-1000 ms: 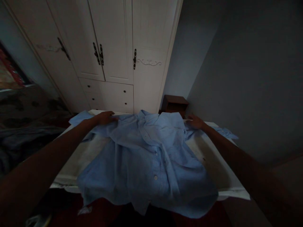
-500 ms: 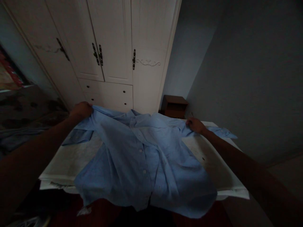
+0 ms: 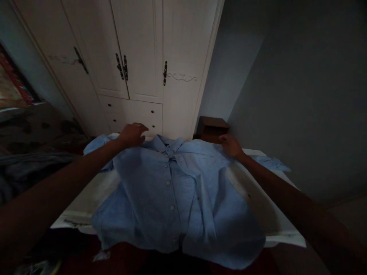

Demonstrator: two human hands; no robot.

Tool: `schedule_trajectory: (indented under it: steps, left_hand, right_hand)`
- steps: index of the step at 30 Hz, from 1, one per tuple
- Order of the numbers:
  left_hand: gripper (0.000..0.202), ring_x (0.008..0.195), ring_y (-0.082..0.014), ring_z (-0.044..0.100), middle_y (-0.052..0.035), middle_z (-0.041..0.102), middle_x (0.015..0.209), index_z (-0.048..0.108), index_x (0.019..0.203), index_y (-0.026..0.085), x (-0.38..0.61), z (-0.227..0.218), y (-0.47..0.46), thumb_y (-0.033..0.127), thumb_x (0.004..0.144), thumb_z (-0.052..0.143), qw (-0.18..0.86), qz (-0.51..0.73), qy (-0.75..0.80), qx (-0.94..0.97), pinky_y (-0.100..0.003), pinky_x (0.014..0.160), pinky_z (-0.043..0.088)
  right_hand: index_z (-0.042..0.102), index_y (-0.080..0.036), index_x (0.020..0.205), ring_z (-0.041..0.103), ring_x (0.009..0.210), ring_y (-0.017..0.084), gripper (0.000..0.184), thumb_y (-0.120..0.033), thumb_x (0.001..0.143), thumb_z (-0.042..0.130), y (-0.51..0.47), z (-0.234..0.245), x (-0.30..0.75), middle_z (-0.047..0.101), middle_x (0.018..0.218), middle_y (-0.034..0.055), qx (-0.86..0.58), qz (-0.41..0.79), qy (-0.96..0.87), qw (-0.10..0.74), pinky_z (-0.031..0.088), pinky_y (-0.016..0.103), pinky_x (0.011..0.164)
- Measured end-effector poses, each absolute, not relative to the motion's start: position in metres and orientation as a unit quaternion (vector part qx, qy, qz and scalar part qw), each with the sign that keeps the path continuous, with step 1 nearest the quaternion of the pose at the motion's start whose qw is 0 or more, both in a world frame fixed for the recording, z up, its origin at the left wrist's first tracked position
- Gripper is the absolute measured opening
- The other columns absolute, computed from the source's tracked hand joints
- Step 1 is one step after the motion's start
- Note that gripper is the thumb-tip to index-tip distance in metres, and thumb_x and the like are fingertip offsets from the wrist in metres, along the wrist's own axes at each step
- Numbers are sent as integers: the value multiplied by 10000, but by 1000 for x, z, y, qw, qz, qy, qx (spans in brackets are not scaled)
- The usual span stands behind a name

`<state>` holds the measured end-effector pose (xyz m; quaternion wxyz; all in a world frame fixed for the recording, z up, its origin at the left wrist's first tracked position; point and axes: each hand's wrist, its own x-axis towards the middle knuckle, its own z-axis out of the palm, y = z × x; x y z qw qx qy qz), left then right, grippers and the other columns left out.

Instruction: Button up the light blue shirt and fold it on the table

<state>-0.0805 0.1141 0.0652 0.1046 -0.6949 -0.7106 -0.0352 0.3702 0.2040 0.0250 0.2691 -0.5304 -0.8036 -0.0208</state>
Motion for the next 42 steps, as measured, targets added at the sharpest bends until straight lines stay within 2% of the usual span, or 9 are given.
schedule_trajectory:
  steps: [3, 7, 11, 16, 22, 26, 30, 38, 42]
  left_hand:
    - [539, 1381, -278, 327, -50, 495, 1444, 527, 1321, 318, -37, 55, 130, 311, 783, 559, 65, 32, -555, -829, -473, 1091, 225]
    - [374, 1160, -306, 556, -97, 682, 1183, 683, 1098, 323, -9, 45, 144, 311, 734, 596, 11, 78, -547, -833, -494, 1003, 301]
    - [226, 1051, -272, 614, -58, 739, 1002, 721, 927, 306, -18, 52, 153, 296, 756, 574, 32, 42, -565, -823, -463, 989, 312]
    - [359, 1067, -277, 615, -106, 683, 1168, 662, 1092, 215, -25, 57, 166, 307, 883, 385, 80, -73, -655, -748, -423, 896, 412]
    - [348, 1033, -288, 608, -129, 688, 1091, 677, 1027, 172, -9, 28, 173, 334, 908, 393, 90, -153, -690, -701, -414, 845, 455]
    - [329, 1165, -296, 518, -143, 624, 1195, 655, 1084, 164, -7, 23, 168, 330, 911, 430, 103, -211, -676, -698, -435, 918, 427]
    - [296, 1149, -263, 513, -134, 618, 1173, 651, 1090, 159, -11, 26, 160, 257, 887, 460, 102, -271, -656, -697, -397, 929, 428]
    - [286, 1180, -300, 476, -131, 598, 1217, 688, 1045, 221, -6, 2, 137, 209, 869, 463, 135, -197, -605, -760, -505, 995, 315]
    - [306, 1203, -296, 463, -136, 580, 1251, 692, 1067, 206, -12, -3, 135, 202, 858, 469, 126, -213, -577, -778, -478, 984, 337]
  right_hand:
    - [625, -158, 1146, 588, 1113, 222, 494, -37, 704, 442, 190, 31, 308, 658, 1184, 96, -393, 20, -885, 251, 435, 379, 993]
    - [548, -154, 1297, 516, 1244, 248, 603, -22, 717, 451, 174, 35, 236, 583, 1335, 113, -281, 31, -945, 163, 366, 428, 1061]
    - [473, -207, 1376, 498, 1271, 278, 641, -69, 753, 531, 177, 34, 195, 551, 1375, 114, -265, 59, -958, 94, 348, 477, 1050]
    - [533, -190, 1323, 505, 1243, 326, 601, -309, 763, 713, 196, 25, 175, 576, 1336, 143, -304, 80, -942, 119, 307, 511, 1051]
    - [712, -232, 991, 597, 1051, 239, 195, -336, 841, 644, 218, 9, 181, 703, 1037, 55, -382, 108, -889, 226, 407, 392, 919]
    - [717, -238, 981, 603, 1032, 238, 191, -346, 844, 639, 221, 1, 180, 715, 1018, 44, -393, 126, -874, 256, 408, 390, 907]
    - [716, -252, 1027, 581, 1083, 278, 219, -336, 841, 638, 220, -1, 166, 712, 1066, 58, -411, 94, -874, 241, 372, 446, 949]
    - [699, -260, 1063, 570, 1100, 274, 224, -329, 887, 579, 218, -7, 155, 689, 1110, 62, -405, 73, -891, 194, 380, 423, 928]
    - [650, -202, 1148, 544, 1111, 281, 279, -305, 913, 542, 208, -13, 160, 653, 1142, 105, -388, 34, -899, 199, 358, 436, 941]
